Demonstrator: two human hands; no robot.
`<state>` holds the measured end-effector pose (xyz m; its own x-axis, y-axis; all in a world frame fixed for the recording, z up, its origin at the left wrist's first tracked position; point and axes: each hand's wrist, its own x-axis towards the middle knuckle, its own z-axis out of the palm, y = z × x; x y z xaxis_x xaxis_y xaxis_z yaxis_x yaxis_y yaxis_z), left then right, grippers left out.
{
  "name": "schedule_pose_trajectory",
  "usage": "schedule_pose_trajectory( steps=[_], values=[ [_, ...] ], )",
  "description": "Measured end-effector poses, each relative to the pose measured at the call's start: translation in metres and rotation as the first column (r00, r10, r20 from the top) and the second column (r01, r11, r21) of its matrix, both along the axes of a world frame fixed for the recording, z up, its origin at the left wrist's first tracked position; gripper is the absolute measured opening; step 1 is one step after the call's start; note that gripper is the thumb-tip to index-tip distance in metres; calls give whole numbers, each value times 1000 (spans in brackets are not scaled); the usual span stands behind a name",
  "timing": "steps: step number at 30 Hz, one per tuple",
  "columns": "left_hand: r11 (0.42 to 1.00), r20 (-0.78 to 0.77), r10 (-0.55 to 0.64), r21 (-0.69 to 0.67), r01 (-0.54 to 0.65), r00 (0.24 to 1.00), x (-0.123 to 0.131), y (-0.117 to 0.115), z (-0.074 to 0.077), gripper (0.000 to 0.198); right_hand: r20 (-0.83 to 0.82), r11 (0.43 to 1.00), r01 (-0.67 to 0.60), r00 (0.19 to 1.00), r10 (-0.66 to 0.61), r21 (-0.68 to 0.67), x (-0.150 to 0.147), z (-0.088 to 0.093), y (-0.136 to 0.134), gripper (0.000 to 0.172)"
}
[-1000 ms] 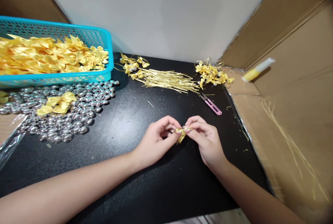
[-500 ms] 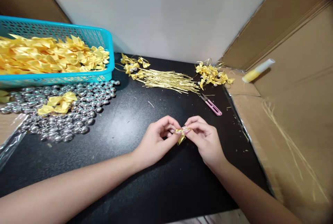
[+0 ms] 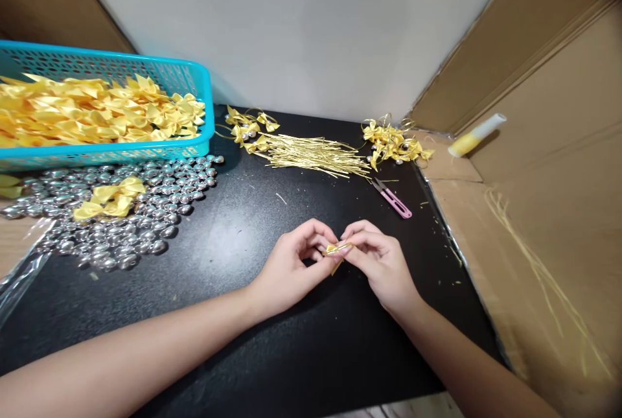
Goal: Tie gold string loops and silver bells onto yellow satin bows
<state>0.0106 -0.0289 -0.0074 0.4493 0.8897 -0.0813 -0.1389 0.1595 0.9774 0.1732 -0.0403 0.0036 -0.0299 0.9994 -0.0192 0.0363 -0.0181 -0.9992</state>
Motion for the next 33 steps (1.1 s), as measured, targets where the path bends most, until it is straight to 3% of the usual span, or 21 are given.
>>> schedule_pose_trajectory(
  steps=[19,33],
  values=[
    [998,32,-39,-40,41,999,-2,2,2,14,-78,996,14,997,-21,-85,0,3,0,10],
    [998,45,-16,-67,19,999,0,0,3,20,57,1000,24,998,-23,-14,-1,4,-2,9]
  ],
)
